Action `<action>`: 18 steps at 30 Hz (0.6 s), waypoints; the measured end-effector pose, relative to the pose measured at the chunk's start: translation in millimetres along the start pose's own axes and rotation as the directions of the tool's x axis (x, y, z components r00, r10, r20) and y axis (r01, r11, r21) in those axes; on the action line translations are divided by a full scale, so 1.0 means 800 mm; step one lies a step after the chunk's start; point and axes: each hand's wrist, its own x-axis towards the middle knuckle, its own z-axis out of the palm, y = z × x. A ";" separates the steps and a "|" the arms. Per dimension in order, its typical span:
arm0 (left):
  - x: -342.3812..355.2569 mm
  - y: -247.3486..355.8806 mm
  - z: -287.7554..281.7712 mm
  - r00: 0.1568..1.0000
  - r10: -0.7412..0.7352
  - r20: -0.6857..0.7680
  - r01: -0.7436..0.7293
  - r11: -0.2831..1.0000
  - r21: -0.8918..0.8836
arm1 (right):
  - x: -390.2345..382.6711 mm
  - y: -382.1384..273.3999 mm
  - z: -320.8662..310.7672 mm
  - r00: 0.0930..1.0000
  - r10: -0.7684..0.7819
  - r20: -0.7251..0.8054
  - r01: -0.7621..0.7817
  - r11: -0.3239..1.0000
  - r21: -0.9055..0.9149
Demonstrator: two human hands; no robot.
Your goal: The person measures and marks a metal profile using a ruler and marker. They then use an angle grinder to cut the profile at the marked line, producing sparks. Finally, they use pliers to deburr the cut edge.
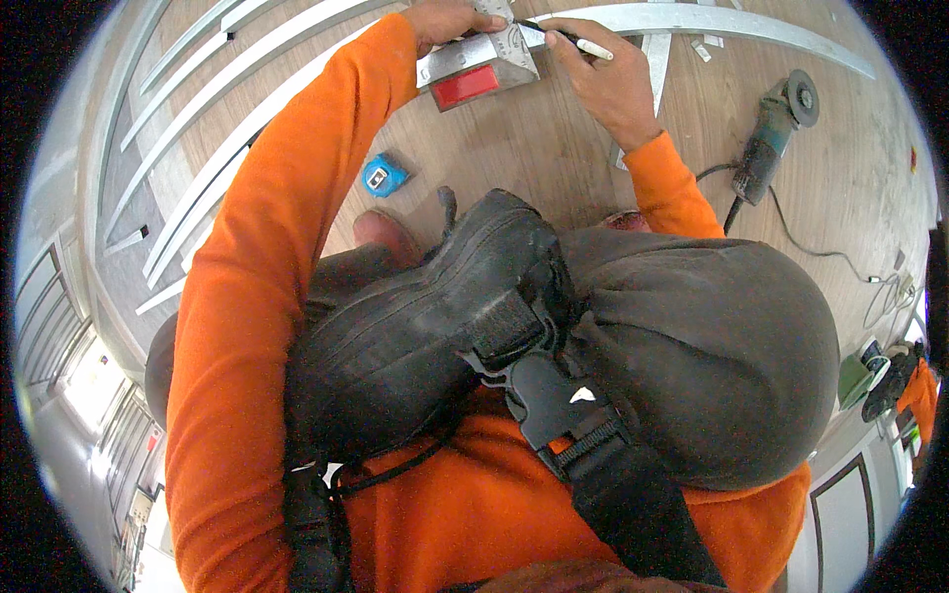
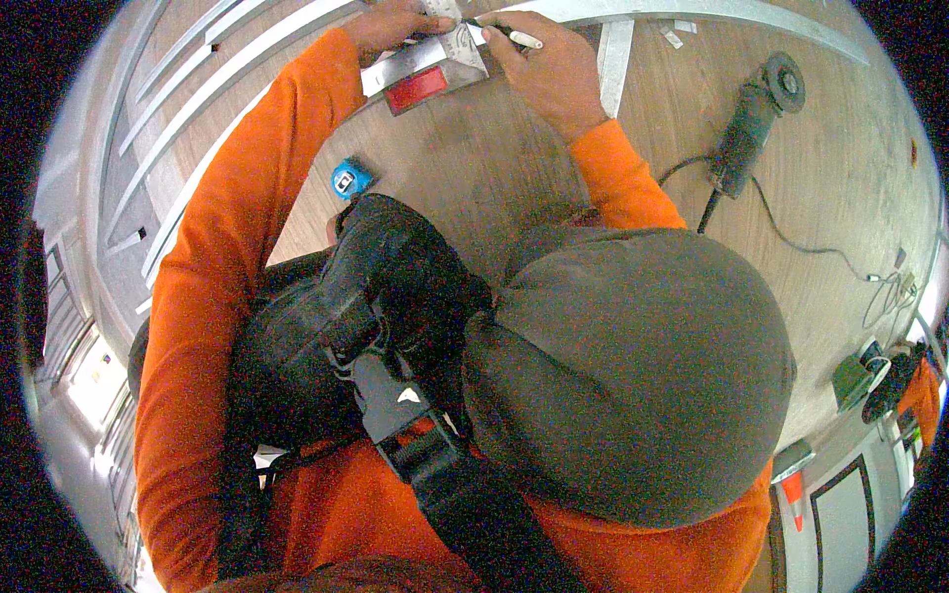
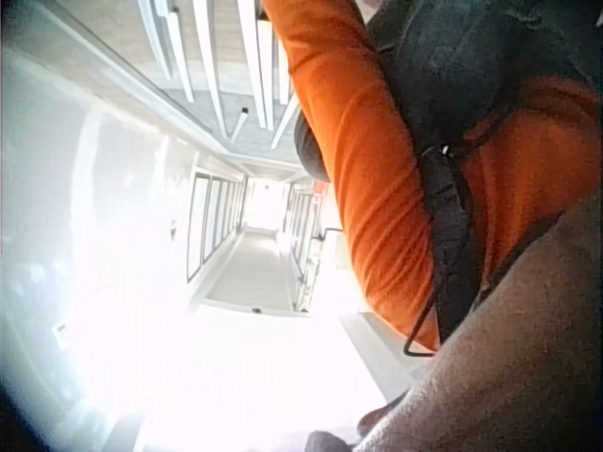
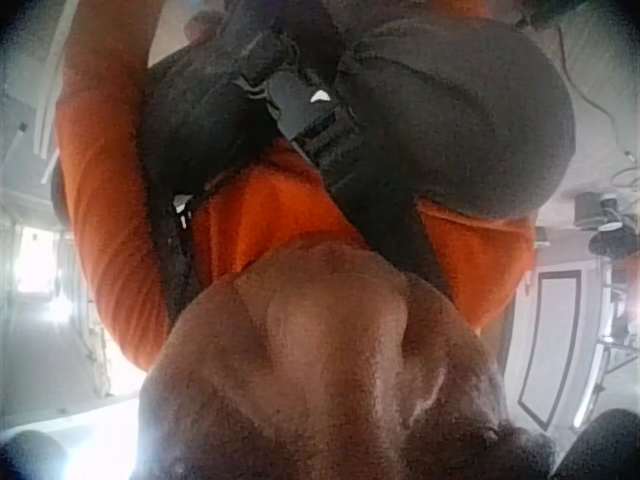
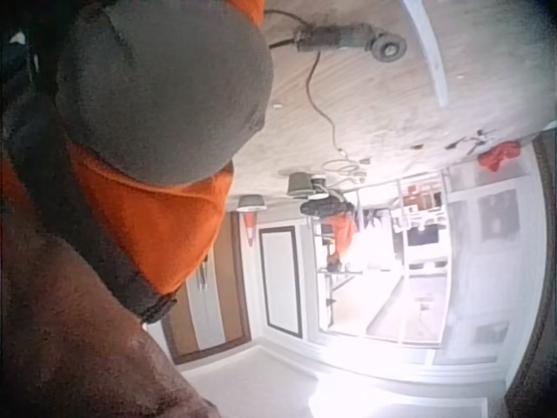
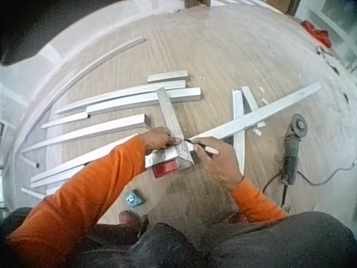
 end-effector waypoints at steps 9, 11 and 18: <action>-0.002 0.004 -0.003 0.998 -0.065 0.008 0.065 0.997 0.041 | -0.040 0.011 -0.029 0.906 0.393 0.158 -0.322 0.881 -0.346; 0.000 0.002 -0.005 0.996 -0.082 0.027 0.080 0.995 0.067 | -0.047 0.018 -0.010 0.880 0.420 0.221 -0.326 0.873 -0.362; -0.001 -0.043 0.001 0.974 0.212 0.079 -0.220 0.967 0.126 | -0.058 0.040 0.050 0.900 0.352 0.257 -0.375 0.926 0.043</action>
